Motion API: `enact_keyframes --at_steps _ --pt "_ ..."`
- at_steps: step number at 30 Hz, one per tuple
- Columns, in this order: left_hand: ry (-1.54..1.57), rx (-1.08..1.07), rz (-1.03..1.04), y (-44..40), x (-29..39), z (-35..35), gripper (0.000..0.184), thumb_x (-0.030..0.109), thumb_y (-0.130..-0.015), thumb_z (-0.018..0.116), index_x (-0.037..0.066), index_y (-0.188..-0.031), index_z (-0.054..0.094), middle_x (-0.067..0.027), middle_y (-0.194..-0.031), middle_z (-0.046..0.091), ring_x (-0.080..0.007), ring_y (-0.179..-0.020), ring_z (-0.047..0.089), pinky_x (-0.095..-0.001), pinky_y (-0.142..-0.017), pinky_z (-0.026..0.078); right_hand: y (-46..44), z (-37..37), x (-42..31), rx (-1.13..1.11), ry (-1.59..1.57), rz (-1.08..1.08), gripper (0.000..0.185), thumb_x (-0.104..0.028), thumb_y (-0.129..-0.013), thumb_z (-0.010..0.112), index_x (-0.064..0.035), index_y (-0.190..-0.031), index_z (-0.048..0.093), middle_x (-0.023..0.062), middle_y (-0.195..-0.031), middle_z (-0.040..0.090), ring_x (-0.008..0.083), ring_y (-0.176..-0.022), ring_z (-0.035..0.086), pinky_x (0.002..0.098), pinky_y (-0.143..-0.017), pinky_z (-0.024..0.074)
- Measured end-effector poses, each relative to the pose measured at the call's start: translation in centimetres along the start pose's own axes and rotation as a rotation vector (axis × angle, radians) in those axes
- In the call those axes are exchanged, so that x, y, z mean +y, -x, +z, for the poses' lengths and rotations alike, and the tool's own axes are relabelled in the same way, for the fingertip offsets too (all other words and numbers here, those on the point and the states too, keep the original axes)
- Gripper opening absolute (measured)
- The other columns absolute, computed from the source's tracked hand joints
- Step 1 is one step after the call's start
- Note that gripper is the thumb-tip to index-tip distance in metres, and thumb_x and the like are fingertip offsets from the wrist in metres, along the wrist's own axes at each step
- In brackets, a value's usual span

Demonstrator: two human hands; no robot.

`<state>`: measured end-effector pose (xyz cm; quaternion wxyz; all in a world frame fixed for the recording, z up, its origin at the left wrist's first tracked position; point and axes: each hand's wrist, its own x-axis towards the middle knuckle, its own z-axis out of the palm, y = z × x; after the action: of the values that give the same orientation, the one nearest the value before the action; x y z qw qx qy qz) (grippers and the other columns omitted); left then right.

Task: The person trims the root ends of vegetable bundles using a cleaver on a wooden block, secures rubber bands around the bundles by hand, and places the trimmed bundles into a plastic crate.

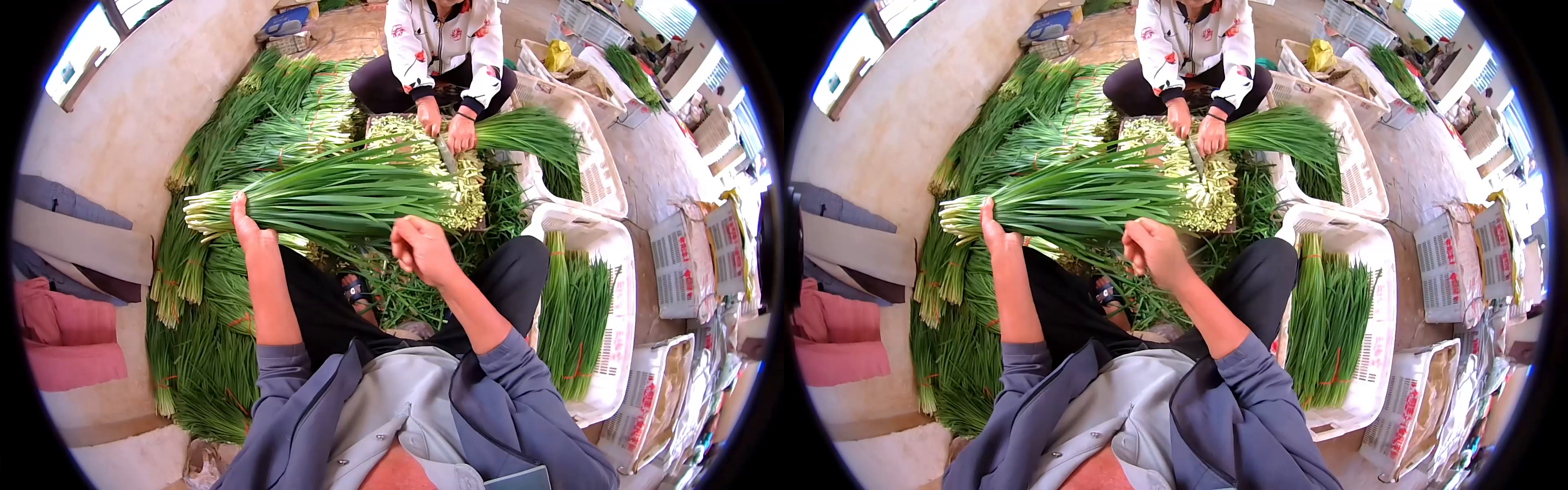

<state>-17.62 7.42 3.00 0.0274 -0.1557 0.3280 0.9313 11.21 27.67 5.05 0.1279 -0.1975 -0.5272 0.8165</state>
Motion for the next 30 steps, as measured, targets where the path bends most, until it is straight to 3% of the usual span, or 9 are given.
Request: enact_keyframes --at_steps 3,7,12,14,16,18,20,25,30 --pt "0.071 -0.048 -0.056 -1.5 0.6 -1.6 0.022 0.009 -0.089 0.074 0.018 -0.108 0.067 -0.0044 -0.115 0.069 -0.0281 -0.105 0.066 -0.0514 -0.093 0.058 2.5 -1.7 -1.8 -0.153 -0.287 -0.082 0.031 -0.024 -0.106 0.053 -0.0048 -0.084 0.062 0.0026 -0.063 0.059 0.0064 -0.042 0.045 0.024 -0.039 0.0393" --pt "0.063 0.003 -0.186 -1.4 1.2 -1.7 0.028 0.027 -0.091 0.071 0.02 -0.118 0.066 -0.0046 -0.127 0.067 -0.0327 -0.113 0.063 -0.0579 -0.097 0.053 2.7 -2.4 -0.5 -0.398 0.419 0.174 0.027 -0.02 -0.102 0.061 0.005 -0.101 0.069 0.0067 -0.08 0.07 0.0111 -0.065 0.065 0.026 -0.059 0.056" --pt "0.02 0.034 -0.319 0.5 1.9 -0.7 0.055 0.048 -0.088 0.067 0.019 -0.135 0.06 -0.0098 -0.141 0.06 -0.0384 -0.125 0.056 -0.0652 -0.104 0.043 2.8 -2.2 0.5 -0.581 0.455 0.274 0.019 -0.012 -0.095 0.068 0.0004 -0.109 0.071 0.0035 -0.087 0.072 0.0094 -0.071 0.067 0.0261 -0.064 0.0566" --pt "0.032 0.04 -0.33 1.1 2.1 -0.2 0.059 0.05 -0.087 0.068 0.018 -0.136 0.059 -0.0106 -0.142 0.059 -0.039 -0.127 0.056 -0.0668 -0.104 0.042 3.6 -1.8 -0.4 -0.689 0.573 0.126 0.021 -0.008 -0.091 0.068 0.002 -0.109 0.072 0.0055 -0.089 0.074 0.0122 -0.078 0.07 0.028 -0.068 0.058" --pt "0.042 0.014 -0.322 0.4 2.0 -0.6 0.058 0.049 -0.088 0.068 0.018 -0.136 0.059 -0.0106 -0.141 0.06 -0.0391 -0.126 0.056 -0.0678 -0.104 0.042 4.0 -1.3 -1.9 -0.574 0.689 0.02 0.017 -0.009 -0.092 0.067 0.0014 -0.105 0.073 0.0061 -0.086 0.073 0.0119 -0.075 0.07 0.0273 -0.064 0.0575" --pt "0.051 0.01 -0.315 0.1 1.8 -0.8 0.054 0.047 -0.088 0.068 0.018 -0.134 0.06 -0.0103 -0.139 0.061 -0.0387 -0.124 0.057 -0.0678 -0.104 0.042 4.1 -1.2 -3.5 -0.272 0.452 0.106 0.02 -0.013 -0.095 0.066 0.0055 -0.1 0.07 0.0094 -0.084 0.072 0.013 -0.064 0.068 0.0268 -0.058 0.0563" --pt "0.016 0.029 -0.273 0.4 1.7 -0.7 0.051 0.046 -0.089 0.069 0.018 -0.131 0.061 -0.0097 -0.138 0.061 -0.0383 -0.124 0.058 -0.0666 -0.104 0.044 3.7 -1.2 -5.3 -0.101 0.514 0.062 0.027 -0.021 -0.098 0.067 0.006 -0.096 0.069 0.0081 -0.076 0.069 0.0124 -0.061 0.067 0.0269 -0.052 0.0548" --pt "0.086 -0.017 -0.287 -1.1 0.7 -1.4 0.035 0.033 -0.091 0.07 0.017 -0.122 0.065 -0.0079 -0.129 0.067 -0.0356 -0.116 0.063 -0.0593 -0.101 0.05 1.1 0.6 -5.1 -0.041 0.406 0.046 0.041 -0.034 -0.099 0.068 0.0067 -0.099 0.067 0.0099 -0.075 0.069 0.0135 -0.059 0.067 0.0264 -0.051 0.0554" --pt "0.089 -0.058 -0.283 -2.0 0.4 -2.1 0.033 0.029 -0.092 0.069 0.014 -0.121 0.064 -0.0103 -0.127 0.067 -0.0356 -0.114 0.063 -0.0551 -0.101 0.052 -1.3 0.8 -2.4 -0.096 0.3 -0.019 0.029 -0.024 -0.102 0.063 0.0037 -0.096 0.067 0.0083 -0.075 0.069 0.0116 -0.057 0.066 0.0247 -0.05 0.0536"
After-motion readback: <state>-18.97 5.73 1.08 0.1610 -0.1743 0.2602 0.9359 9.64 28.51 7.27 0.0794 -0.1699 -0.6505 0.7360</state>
